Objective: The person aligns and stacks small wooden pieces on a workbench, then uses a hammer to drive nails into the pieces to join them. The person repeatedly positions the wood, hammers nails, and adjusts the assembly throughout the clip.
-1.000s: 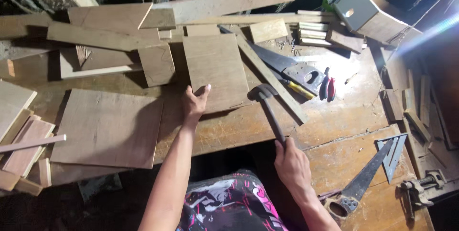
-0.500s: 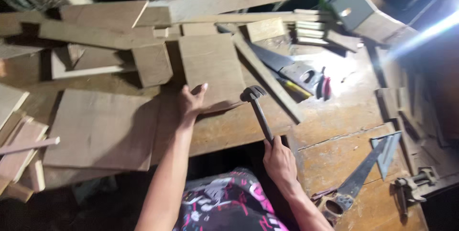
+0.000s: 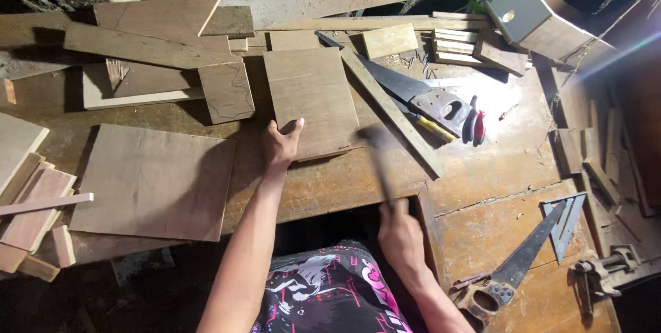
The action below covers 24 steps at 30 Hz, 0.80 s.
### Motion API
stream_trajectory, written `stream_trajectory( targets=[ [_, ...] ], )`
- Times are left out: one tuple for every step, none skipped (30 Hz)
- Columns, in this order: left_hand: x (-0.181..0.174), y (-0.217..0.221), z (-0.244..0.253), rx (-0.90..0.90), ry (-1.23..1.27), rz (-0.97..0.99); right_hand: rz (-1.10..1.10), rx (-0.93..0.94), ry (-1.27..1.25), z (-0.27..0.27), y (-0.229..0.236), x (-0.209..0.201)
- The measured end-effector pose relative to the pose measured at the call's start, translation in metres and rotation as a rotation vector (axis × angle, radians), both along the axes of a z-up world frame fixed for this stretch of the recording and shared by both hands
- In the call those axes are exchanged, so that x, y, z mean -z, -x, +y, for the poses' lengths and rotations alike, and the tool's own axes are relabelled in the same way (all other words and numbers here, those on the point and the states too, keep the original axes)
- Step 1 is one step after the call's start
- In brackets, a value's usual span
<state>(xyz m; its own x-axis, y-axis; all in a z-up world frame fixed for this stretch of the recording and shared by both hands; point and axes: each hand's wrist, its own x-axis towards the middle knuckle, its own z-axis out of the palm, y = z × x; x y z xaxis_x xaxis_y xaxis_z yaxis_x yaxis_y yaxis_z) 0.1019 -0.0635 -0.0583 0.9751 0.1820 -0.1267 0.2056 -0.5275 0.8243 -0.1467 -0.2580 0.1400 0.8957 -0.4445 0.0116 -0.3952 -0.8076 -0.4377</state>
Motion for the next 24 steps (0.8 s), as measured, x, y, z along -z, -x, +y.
stream_trajectory(
  targets=[
    [0.001, 0.001, -0.001, 0.003, 0.000, -0.007, 0.247, -0.012, -0.007, -0.003, 0.002, 0.004],
    [0.002, 0.003, -0.002, -0.004, -0.019, -0.043, 0.209, 0.018, -0.014, -0.006, 0.006, 0.005],
    [0.003, 0.005, -0.002, -0.010, -0.037, -0.078, 0.171, 0.049, -0.020, -0.009, 0.008, 0.002],
    [0.003, 0.000, -0.001, -0.025, -0.057, -0.124, 0.123, 0.070, -0.027, -0.012, 0.005, -0.002],
    [0.003, -0.003, 0.000, -0.027, -0.031, -0.079, 0.086, 0.087, -0.057, -0.015, 0.000, -0.007],
    [0.005, 0.000, -0.001, -0.020, -0.004, -0.021, 0.060, 0.111, -0.085, -0.018, 0.000, -0.016],
    [0.006, 0.002, -0.004, -0.013, 0.023, 0.036, 0.034, 0.135, -0.113, -0.020, 0.001, -0.025],
    [0.004, 0.000, -0.003, -0.009, 0.010, 0.041, 0.010, 0.183, -0.170, -0.021, 0.000, -0.035],
    [0.002, -0.002, -0.002, -0.005, -0.005, 0.045, -0.014, 0.231, -0.227, -0.022, 0.001, -0.045],
    [0.001, -0.002, -0.002, 0.002, -0.019, 0.055, -0.033, 0.282, -0.284, -0.022, 0.002, -0.051],
    [-0.001, -0.001, -0.002, 0.000, -0.016, 0.061, -0.145, 0.242, -0.270, -0.021, 0.002, -0.053],
    [-0.003, -0.001, -0.002, -0.003, -0.011, 0.068, -0.256, 0.201, -0.254, -0.020, 0.003, -0.053],
    [-0.005, 0.000, -0.002, -0.006, -0.006, 0.075, -0.368, 0.159, -0.238, -0.018, 0.004, -0.050],
    [-0.007, 0.000, -0.002, -0.002, -0.016, 0.088, -0.359, 0.152, -0.187, -0.015, 0.004, -0.043],
    [-0.009, 0.000, -0.001, 0.003, -0.027, 0.101, -0.351, 0.145, -0.137, -0.009, 0.001, -0.032],
    [-0.011, 0.000, -0.001, 0.009, -0.036, 0.113, -0.343, 0.138, -0.084, -0.006, -0.002, -0.021],
    [-0.013, 0.000, -0.001, 0.015, -0.041, 0.136, -0.173, 0.060, -0.036, -0.004, 0.000, -0.011],
    [-0.015, -0.001, -0.002, 0.016, -0.043, 0.157, -0.004, -0.023, 0.015, -0.003, 0.001, -0.003],
    [-0.018, -0.002, -0.002, 0.016, -0.045, 0.178, 0.166, -0.104, 0.066, -0.005, 0.003, 0.003],
    [-0.021, 0.000, -0.001, -0.003, -0.020, 0.136, 0.145, -0.065, 0.071, -0.006, 0.006, 0.007],
    [-0.023, 0.003, 0.000, -0.022, 0.006, 0.094, 0.124, -0.026, 0.075, -0.007, 0.008, 0.009],
    [-0.027, -0.002, -0.001, -0.047, 0.031, 0.042, 0.092, 0.007, 0.079, -0.011, 0.004, 0.011],
    [-0.031, -0.007, -0.001, -0.022, 0.043, 0.079, 0.106, 0.032, 0.051, -0.015, -0.002, 0.010],
    [-0.033, -0.002, 0.002, 0.010, 0.052, 0.133, 0.137, 0.063, 0.020, -0.016, 0.001, 0.005]
  ],
)
